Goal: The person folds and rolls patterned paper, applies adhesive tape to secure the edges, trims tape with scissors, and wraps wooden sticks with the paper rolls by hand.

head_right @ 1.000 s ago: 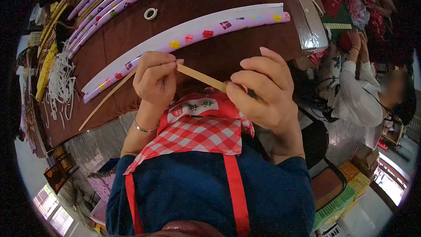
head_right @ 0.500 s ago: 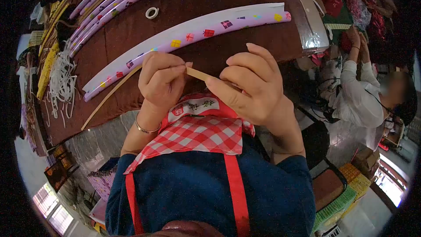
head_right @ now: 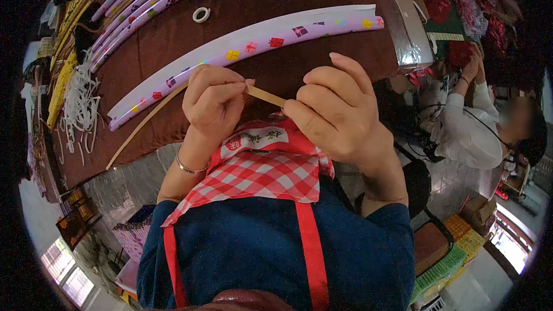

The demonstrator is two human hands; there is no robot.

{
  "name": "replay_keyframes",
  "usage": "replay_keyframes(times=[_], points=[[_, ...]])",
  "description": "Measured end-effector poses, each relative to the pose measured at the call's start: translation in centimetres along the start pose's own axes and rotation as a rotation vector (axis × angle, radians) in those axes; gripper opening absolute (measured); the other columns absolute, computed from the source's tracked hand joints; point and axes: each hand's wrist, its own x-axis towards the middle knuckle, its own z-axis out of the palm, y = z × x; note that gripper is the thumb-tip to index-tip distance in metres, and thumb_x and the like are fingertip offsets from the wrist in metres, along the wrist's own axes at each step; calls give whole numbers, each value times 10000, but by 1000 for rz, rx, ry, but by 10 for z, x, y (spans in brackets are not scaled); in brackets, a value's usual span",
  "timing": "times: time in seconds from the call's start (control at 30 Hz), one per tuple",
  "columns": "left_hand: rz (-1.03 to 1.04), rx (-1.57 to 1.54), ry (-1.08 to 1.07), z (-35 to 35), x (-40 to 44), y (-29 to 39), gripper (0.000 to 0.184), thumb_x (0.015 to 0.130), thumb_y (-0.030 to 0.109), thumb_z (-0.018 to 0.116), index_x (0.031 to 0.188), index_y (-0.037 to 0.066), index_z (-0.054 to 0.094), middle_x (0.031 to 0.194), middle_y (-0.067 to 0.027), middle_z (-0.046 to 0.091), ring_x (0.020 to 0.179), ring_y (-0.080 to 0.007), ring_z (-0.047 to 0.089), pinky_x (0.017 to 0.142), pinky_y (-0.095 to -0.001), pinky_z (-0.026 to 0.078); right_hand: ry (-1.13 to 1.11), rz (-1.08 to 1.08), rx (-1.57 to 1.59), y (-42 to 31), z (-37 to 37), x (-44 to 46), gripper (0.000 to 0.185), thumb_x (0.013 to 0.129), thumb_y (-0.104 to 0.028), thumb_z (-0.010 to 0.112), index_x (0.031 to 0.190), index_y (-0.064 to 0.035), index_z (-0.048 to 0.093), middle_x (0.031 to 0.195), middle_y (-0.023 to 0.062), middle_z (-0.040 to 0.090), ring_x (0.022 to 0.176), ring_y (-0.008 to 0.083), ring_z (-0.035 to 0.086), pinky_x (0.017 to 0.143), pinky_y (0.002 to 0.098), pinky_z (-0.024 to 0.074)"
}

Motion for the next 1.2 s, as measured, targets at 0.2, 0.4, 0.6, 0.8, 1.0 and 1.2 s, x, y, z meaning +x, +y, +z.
replay_keyframes(times=[0.2,0.4,0.6,0.8,1.0,1.2], points=[[19,-7,-35,-4,1,0,284,646,-118,712,839,50,589,770,-65,634,682,-211,620,633,-316,458,-54,-37,-22,2,-9,0,283,663,-78,796,903,-104,648,867,27,611,878,248,607,932,490,476],[-10,16,16,-5,-3,-3,239,648,-15,780,797,95,628,759,-5,642,671,-168,606,615,-297,408,-40,-7,-29,2,-11,1,254,687,-85,793,887,-92,636,873,40,612,875,260,608,932,499,477],[-54,62,-28,-12,-9,-5,227,666,42,797,812,85,629,792,-29,651,704,-188,616,647,-305,433,1,24,-11,2,-12,0,231,714,-102,782,889,-79,633,879,53,612,886,273,607,938,515,470],[-531,-435,-386,-26,9,5,351,846,298,723,985,-9,626,912,-119,656,820,-250,634,757,-337,498,-59,-23,40,2,-5,3,202,690,-120,701,885,-94,652,890,36,612,900,233,607,984,474,438],[-748,-817,-891,-20,27,9,346,989,301,567,980,-41,617,818,-59,633,757,-104,550,666,-269,475,-89,-82,29,2,3,7,206,690,-112,681,893,-105,654,892,30,602,934,224,594,981,468,442],[-965,-1104,-634,-13,14,3,254,969,256,616,880,18,614,706,43,540,641,-32,454,548,-206,385,-93,-19,38,8,7,7,258,731,-203,752,947,-101,653,913,48,605,934,240,595,989,475,425]])
